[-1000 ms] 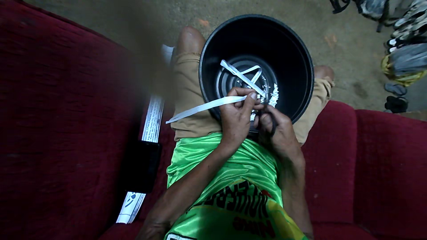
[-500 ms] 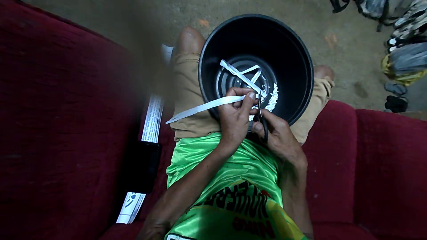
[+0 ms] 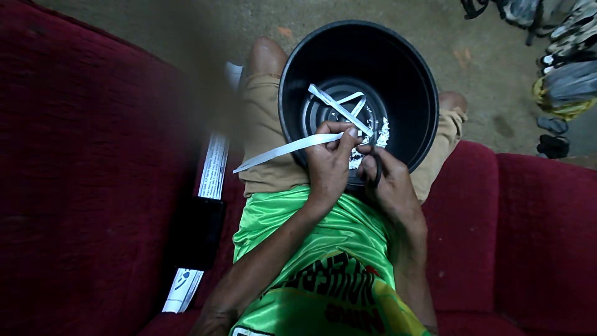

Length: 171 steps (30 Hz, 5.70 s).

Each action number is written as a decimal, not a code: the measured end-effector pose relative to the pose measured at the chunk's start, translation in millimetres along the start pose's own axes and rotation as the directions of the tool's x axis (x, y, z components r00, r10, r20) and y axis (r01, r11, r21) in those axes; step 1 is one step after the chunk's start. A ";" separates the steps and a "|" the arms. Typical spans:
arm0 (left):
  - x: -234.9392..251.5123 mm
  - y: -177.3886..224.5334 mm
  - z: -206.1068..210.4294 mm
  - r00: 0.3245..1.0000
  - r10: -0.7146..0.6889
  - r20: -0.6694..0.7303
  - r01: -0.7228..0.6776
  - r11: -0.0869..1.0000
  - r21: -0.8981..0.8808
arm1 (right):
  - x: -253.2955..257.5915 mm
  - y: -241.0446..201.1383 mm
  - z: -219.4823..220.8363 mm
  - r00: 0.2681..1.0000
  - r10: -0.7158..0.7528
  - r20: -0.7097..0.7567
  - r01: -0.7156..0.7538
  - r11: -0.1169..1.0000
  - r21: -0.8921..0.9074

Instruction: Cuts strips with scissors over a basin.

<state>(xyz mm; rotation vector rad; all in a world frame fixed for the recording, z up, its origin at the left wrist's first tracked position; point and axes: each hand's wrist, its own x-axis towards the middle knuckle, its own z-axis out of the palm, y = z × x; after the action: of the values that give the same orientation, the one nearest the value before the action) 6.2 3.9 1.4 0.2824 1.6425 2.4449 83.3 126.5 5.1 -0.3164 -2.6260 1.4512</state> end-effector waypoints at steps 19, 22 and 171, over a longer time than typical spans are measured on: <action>1.7 -0.2 1.8 1.000 0.004 -0.016 -0.005 1.000 -0.027 | -0.1 1.0 -1.4 0.985 -0.116 0.131 0.111 0.993 0.045; -1.1 2.3 1.4 1.000 -0.017 -0.002 0.017 1.000 -0.012 | 1.2 2.1 0.0 0.983 -0.124 0.138 0.116 0.991 0.064; 10.1 -6.0 -2.7 0.997 0.019 0.076 -0.010 0.993 -0.116 | 0.9 6.4 -3.5 0.987 -0.115 0.112 0.109 0.992 0.057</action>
<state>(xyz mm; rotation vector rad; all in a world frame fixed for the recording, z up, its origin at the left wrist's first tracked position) -4.0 6.3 -4.6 0.3681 1.4663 2.4950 83.9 132.9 1.6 -0.0807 -2.6414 1.5395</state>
